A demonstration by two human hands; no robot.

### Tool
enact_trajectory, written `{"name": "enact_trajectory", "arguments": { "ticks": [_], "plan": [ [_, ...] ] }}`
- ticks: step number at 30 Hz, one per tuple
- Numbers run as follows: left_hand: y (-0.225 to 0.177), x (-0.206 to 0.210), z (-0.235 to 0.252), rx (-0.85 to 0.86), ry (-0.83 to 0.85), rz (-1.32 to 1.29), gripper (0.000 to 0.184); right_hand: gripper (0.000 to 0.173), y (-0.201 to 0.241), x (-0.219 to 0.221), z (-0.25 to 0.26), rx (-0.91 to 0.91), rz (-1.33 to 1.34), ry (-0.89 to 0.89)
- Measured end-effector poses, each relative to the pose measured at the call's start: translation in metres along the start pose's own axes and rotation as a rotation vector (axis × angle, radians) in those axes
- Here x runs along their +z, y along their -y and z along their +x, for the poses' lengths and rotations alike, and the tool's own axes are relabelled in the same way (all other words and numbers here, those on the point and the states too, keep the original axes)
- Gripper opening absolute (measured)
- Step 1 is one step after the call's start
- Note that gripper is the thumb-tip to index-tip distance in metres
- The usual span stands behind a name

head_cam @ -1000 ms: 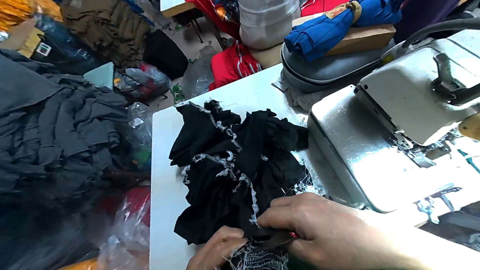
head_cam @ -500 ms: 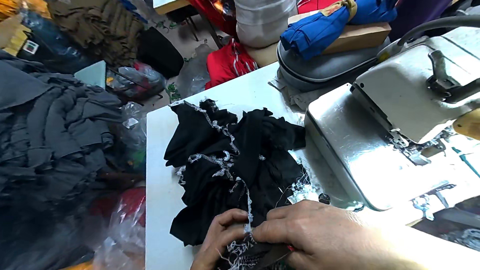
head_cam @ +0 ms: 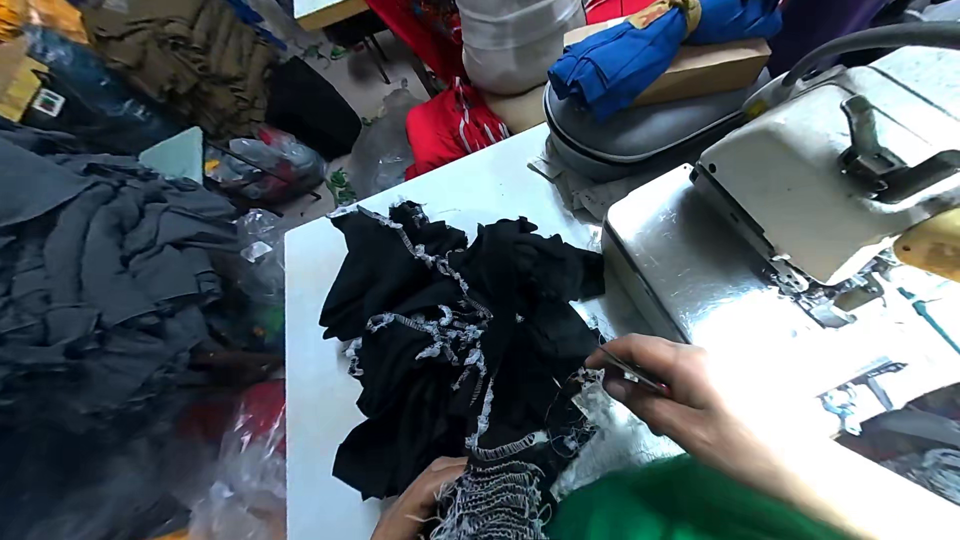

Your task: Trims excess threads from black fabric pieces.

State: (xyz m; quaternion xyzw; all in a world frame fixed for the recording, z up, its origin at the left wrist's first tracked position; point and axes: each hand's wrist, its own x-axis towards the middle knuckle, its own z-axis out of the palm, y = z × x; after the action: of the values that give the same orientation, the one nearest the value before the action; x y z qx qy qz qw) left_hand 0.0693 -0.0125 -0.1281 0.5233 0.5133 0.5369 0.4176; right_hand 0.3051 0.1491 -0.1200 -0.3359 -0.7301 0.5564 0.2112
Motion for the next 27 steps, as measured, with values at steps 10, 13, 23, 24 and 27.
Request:
{"name": "enact_trajectory", "arguments": {
  "ticks": [10, 13, 23, 24, 27],
  "plan": [
    [-0.006, 0.005, 0.005, 0.006, -0.032, -0.025, 0.038, 0.049, 0.02, 0.011, -0.017, 0.303, 0.371, 0.603],
    [-0.006, 0.005, 0.005, 0.018, -0.012, -0.02, 0.037, 0.049, 0.016, 0.013, -0.015, 0.323, 0.384, 0.597],
    [0.003, 0.005, 0.001, 0.026, 0.052, 0.042, 0.034, 0.036, 0.013, 0.021, -0.009, 0.295, 0.557, 0.442],
    [0.004, 0.005, 0.001, 0.036, 0.054, 0.058, 0.033, 0.036, 0.012, 0.023, -0.011, 0.282, 0.564, 0.397],
    [0.003, 0.005, 0.001, 0.041, 0.071, 0.08, 0.031, 0.034, 0.011, 0.026, -0.012, 0.314, 0.559, 0.312]
  ]
}}
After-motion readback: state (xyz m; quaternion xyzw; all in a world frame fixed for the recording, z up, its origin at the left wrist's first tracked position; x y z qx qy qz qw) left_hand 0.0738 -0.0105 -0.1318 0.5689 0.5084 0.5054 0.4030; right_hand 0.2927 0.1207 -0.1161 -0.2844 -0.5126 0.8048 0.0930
